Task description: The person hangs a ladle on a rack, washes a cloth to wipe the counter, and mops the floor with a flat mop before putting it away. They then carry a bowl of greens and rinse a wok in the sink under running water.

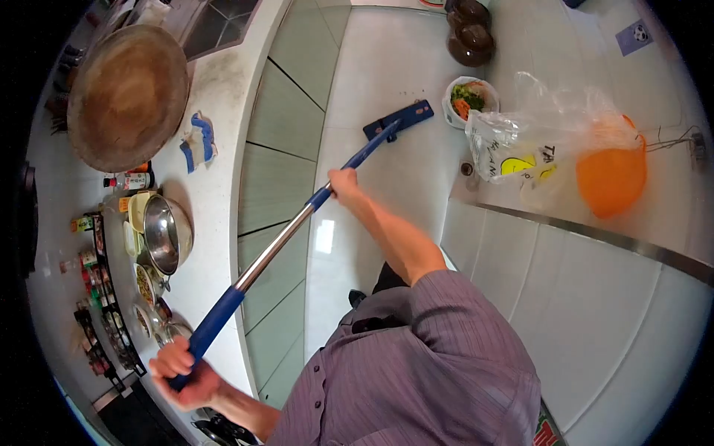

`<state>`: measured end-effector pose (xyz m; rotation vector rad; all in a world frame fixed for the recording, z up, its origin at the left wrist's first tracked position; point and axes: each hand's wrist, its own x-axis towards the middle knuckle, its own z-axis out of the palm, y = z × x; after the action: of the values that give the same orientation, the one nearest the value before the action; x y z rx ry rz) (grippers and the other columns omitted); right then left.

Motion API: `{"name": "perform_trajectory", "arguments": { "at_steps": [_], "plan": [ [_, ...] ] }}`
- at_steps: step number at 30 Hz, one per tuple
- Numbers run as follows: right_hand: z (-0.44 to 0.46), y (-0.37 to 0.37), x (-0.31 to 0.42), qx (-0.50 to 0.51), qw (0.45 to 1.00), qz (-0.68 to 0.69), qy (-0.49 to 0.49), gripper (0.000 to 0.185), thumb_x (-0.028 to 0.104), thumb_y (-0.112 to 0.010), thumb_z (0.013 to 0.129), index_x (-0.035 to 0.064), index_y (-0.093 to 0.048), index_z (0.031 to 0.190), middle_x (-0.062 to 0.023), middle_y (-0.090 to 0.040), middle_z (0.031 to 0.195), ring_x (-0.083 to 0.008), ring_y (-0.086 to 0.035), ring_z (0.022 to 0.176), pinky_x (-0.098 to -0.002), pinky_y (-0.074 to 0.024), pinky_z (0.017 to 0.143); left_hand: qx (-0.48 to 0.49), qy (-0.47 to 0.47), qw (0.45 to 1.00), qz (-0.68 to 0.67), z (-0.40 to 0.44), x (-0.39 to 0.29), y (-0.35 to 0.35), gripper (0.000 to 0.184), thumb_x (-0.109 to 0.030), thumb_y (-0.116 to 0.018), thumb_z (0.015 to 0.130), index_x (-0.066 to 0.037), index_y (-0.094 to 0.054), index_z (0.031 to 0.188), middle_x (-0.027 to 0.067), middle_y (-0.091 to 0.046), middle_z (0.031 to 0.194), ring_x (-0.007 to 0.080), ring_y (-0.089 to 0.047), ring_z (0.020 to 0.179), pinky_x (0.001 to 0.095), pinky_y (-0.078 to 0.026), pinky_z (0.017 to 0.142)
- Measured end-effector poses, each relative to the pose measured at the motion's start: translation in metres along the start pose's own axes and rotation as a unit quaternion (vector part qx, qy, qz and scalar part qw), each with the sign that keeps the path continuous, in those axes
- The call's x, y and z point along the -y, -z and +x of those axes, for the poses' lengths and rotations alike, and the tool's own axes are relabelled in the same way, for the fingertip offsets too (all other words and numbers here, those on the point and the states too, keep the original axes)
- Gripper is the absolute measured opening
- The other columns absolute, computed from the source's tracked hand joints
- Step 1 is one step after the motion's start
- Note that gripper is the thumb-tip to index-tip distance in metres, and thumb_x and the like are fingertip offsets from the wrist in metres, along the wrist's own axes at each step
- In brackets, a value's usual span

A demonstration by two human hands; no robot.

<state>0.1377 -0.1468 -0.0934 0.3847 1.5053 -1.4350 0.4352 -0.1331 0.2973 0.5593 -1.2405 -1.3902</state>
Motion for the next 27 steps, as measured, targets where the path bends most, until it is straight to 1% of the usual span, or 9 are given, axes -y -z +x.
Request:
{"name": "perform_trajectory", "arguments": {
  "at_steps": [2, 5, 6, 8, 12, 14, 18, 23, 27],
  "plan": [
    [-0.038, -0.012, -0.009, 0.008, 0.999, 0.034, -0.03, 0.02, 0.014, -0.059, 0.081, 0.0008, -0.05, 0.068, -0.0086, -0.05, 0.058, -0.0191, -0.049, 0.043, -0.0334, -0.0392, 0.037, -0.005, -0.03, 0.999, -0.037, 0.01, -0.035, 0.009, 0.034, -0.027, -0.053, 0.094, -0.014, -0.03, 0.073, -0.0002, -0.026, 0.068, 0.0142, -0.029, 0.063, 0.0311, -0.028, 0.065],
    [-0.083, -0.024, -0.05, 0.06, 0.992, 0.085, -0.065, 0.021, 0.015, -0.059, 0.083, -0.0001, -0.052, 0.07, -0.0092, -0.053, 0.059, -0.0197, -0.052, 0.046, -0.0335, -0.0416, 0.039, -0.124, -0.125, 0.984, 0.007, 0.016, -0.083, 0.017, 0.038, -0.029, -0.066, 0.09, -0.01, -0.036, 0.077, 0.0013, -0.028, 0.076, 0.0158, -0.034, 0.073, 0.0271, -0.031, 0.061],
    [-0.1, -0.028, -0.057, 0.058, 0.993, 0.071, -0.078, 0.021, 0.014, -0.059, 0.084, -0.0003, -0.053, 0.071, -0.0095, -0.053, 0.06, -0.02, -0.052, 0.047, -0.0338, -0.0421, 0.04, -0.179, -0.186, 0.966, 0.021, 0.02, -0.087, 0.004, 0.038, -0.027, -0.068, 0.089, -0.009, -0.037, 0.075, 0.0006, -0.028, 0.073, 0.0144, -0.033, 0.068, 0.0256, -0.029, 0.057],
    [-0.117, -0.037, -0.076, 0.081, 0.981, 0.105, -0.144, 0.019, 0.011, -0.058, 0.082, -0.0044, -0.052, 0.072, -0.0159, -0.056, 0.059, -0.0244, -0.053, 0.045, -0.0359, -0.0431, 0.038, -0.288, -0.231, 0.919, 0.136, 0.036, -0.094, -0.015, 0.044, -0.042, -0.053, 0.094, -0.016, -0.039, 0.06, -0.002, -0.035, 0.055, 0.0124, -0.037, 0.048, 0.0278, -0.029, 0.045],
    [-0.093, -0.052, -0.08, 0.09, 0.972, 0.08, -0.2, 0.015, 0.009, -0.059, 0.082, -0.0028, -0.051, 0.077, -0.0166, -0.057, 0.063, -0.0262, -0.057, 0.049, -0.0376, -0.0457, 0.04, -0.189, -0.234, 0.937, 0.175, 0.055, -0.081, -0.018, 0.04, -0.043, -0.054, 0.094, -0.016, -0.042, 0.066, -0.0021, -0.035, 0.058, 0.0127, -0.034, 0.049, 0.0263, -0.031, 0.046],
    [-0.071, -0.06, -0.063, 0.08, 0.976, 0.056, -0.194, 0.014, 0.008, -0.059, 0.08, -0.0018, -0.05, 0.076, -0.0162, -0.057, 0.063, -0.0268, -0.058, 0.049, -0.0376, -0.0447, 0.039, -0.113, -0.218, 0.968, 0.044, 0.076, -0.07, -0.011, 0.037, -0.027, -0.068, 0.088, -0.008, -0.04, 0.073, -0.0003, -0.027, 0.07, 0.0124, -0.03, 0.062, 0.0248, -0.026, 0.054],
    [-0.006, -0.077, -0.008, 0.058, 0.973, 0.109, -0.195, 0.015, 0.006, -0.059, 0.08, 0.003, -0.048, 0.071, -0.0121, -0.049, 0.055, -0.0247, -0.053, 0.042, -0.0323, -0.0298, 0.034, -0.053, -0.226, 0.973, 0.008, 0.13, -0.024, -0.031, 0.037, -0.021, -0.065, 0.088, -0.012, -0.035, 0.07, -0.0023, -0.027, 0.066, 0.0095, -0.029, 0.055, 0.0228, -0.025, 0.049],
    [0.094, -0.076, 0.082, 0.072, 0.967, 0.202, -0.141, 0.022, 0.003, -0.058, 0.079, 0.0075, -0.042, 0.066, -0.007, -0.042, 0.051, -0.0177, -0.041, 0.036, -0.0283, -0.0228, 0.034, 0.091, -0.19, 0.976, -0.062, 0.197, 0.049, -0.075, 0.032, -0.017, -0.062, 0.089, -0.012, -0.036, 0.072, -0.0019, -0.034, 0.061, 0.0089, -0.035, 0.051, 0.0205, -0.032, 0.045],
    [0.161, -0.052, 0.138, 0.081, 0.953, 0.269, -0.108, 0.017, 0.004, -0.059, 0.078, 0.0088, -0.047, 0.067, -0.0055, -0.047, 0.055, -0.0148, -0.044, 0.042, -0.0268, -0.0315, 0.036, 0.224, -0.128, 0.961, -0.097, 0.245, 0.098, -0.112, 0.037, -0.02, -0.07, 0.085, -0.013, -0.037, 0.069, -0.0028, -0.043, 0.056, 0.0073, -0.047, 0.045, 0.0201, -0.048, 0.045]
  ]
}}
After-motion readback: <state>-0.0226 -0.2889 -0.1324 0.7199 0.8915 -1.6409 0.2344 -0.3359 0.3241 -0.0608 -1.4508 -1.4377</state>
